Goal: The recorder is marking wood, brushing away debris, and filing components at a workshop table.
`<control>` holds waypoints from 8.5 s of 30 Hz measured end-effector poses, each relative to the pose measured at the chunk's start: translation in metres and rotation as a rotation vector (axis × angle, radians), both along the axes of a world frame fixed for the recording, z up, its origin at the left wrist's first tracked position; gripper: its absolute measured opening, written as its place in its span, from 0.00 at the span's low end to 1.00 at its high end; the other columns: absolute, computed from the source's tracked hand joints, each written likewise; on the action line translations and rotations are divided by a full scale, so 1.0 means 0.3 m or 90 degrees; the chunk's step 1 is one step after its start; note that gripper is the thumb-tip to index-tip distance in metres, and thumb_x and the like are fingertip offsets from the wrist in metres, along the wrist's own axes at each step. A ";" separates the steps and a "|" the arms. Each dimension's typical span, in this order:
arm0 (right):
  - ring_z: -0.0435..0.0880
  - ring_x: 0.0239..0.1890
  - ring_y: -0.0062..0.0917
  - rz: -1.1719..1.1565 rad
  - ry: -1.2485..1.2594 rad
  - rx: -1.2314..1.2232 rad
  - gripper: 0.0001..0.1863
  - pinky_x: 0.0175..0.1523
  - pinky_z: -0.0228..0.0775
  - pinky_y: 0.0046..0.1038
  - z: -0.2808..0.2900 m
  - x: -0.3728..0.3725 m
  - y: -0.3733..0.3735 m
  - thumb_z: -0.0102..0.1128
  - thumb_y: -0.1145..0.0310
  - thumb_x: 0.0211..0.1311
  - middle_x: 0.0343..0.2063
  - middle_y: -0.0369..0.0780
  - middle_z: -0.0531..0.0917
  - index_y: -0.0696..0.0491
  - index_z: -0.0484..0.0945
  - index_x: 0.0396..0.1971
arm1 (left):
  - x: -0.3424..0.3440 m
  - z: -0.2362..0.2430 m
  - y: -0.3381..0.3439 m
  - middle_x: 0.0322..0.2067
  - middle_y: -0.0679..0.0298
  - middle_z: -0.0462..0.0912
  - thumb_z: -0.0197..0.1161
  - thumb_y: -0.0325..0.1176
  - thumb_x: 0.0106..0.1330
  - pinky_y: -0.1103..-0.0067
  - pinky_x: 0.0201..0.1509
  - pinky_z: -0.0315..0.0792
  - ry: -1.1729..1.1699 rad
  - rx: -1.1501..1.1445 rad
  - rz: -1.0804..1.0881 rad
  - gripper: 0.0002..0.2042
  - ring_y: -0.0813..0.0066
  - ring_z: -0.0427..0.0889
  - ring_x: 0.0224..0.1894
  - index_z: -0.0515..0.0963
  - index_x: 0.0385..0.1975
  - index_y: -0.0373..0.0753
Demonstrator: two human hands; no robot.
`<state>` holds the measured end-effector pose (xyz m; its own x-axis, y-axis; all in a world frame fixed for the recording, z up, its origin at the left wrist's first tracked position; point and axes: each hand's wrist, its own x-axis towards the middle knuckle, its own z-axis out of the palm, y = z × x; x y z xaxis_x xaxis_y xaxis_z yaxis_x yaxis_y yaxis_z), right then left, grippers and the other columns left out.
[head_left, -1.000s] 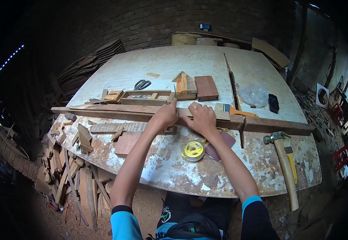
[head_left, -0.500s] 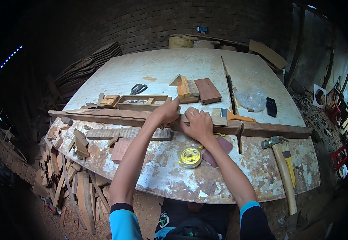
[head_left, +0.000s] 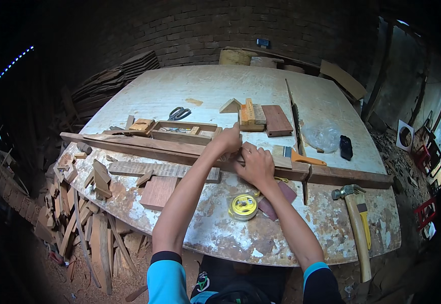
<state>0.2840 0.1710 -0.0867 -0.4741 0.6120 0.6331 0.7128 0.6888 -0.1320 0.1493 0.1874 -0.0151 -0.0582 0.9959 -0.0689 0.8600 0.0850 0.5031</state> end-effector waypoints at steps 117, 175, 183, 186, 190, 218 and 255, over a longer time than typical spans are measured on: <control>0.79 0.36 0.37 0.004 -0.009 -0.038 0.27 0.41 0.66 0.36 0.013 0.018 -0.016 0.57 0.41 0.52 0.34 0.44 0.81 0.52 0.81 0.36 | 0.070 -0.073 -0.786 0.24 0.39 0.78 0.49 0.27 0.62 0.54 0.33 0.73 0.124 -0.001 0.144 0.32 0.41 0.79 0.29 0.45 0.66 0.34; 0.80 0.46 0.37 0.070 -0.051 -0.364 0.28 0.52 0.71 0.34 0.178 0.323 0.144 0.72 0.50 0.37 0.40 0.45 0.82 0.49 0.82 0.40 | 0.013 -0.154 -0.314 0.44 0.58 0.72 0.64 0.44 0.56 0.67 0.53 0.60 0.190 0.535 -0.086 0.17 0.61 0.69 0.49 0.78 0.45 0.46; 0.79 0.44 0.37 0.073 0.067 -0.206 0.16 0.49 0.70 0.34 0.365 0.490 -0.003 0.63 0.62 0.52 0.39 0.45 0.80 0.54 0.80 0.39 | -0.089 -0.167 -0.234 0.26 0.62 0.79 0.66 0.52 0.51 0.72 0.42 0.65 0.070 0.449 -0.073 0.19 0.64 0.78 0.34 0.82 0.32 0.42; 0.80 0.40 0.37 -0.091 0.151 -0.184 0.11 0.45 0.69 0.34 0.490 0.602 -0.203 0.56 0.67 0.58 0.34 0.45 0.81 0.56 0.79 0.37 | -0.111 -0.181 -0.234 0.33 0.63 0.80 0.69 0.55 0.46 0.72 0.47 0.63 0.055 0.482 -0.130 0.23 0.66 0.76 0.41 0.82 0.35 0.43; 0.81 0.34 0.41 -0.464 -0.150 -0.207 0.11 0.42 0.71 0.32 0.272 0.974 -0.354 0.59 0.70 0.53 0.30 0.47 0.82 0.57 0.79 0.35 | -0.171 -0.157 -0.284 0.44 0.63 0.77 0.72 0.52 0.40 0.67 0.57 0.58 0.115 0.390 -0.122 0.28 0.66 0.70 0.51 0.79 0.44 0.47; 0.78 0.40 0.44 -0.332 0.208 -0.117 0.11 0.47 0.68 0.37 0.251 0.698 -0.224 0.60 0.69 0.53 0.32 0.50 0.79 0.61 0.78 0.32 | -0.148 -0.214 -0.234 0.35 0.64 0.81 0.66 0.56 0.46 0.71 0.49 0.60 0.104 0.434 -0.091 0.26 0.67 0.76 0.43 0.80 0.41 0.45; 0.81 0.31 0.40 0.505 -0.157 -0.279 0.27 0.40 0.73 0.37 0.333 -0.412 -0.292 0.65 0.48 0.49 0.27 0.48 0.82 0.57 0.78 0.38 | -0.084 -0.210 -0.192 0.42 0.61 0.73 0.62 0.59 0.50 0.69 0.48 0.62 0.224 0.439 -0.062 0.27 0.62 0.70 0.47 0.76 0.49 0.54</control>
<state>0.1604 0.0833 0.0132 -0.9450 0.2127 0.2484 0.0993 0.9103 -0.4020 0.1241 0.1297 -0.0780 0.1283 0.8085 0.5744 0.9663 -0.2323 0.1111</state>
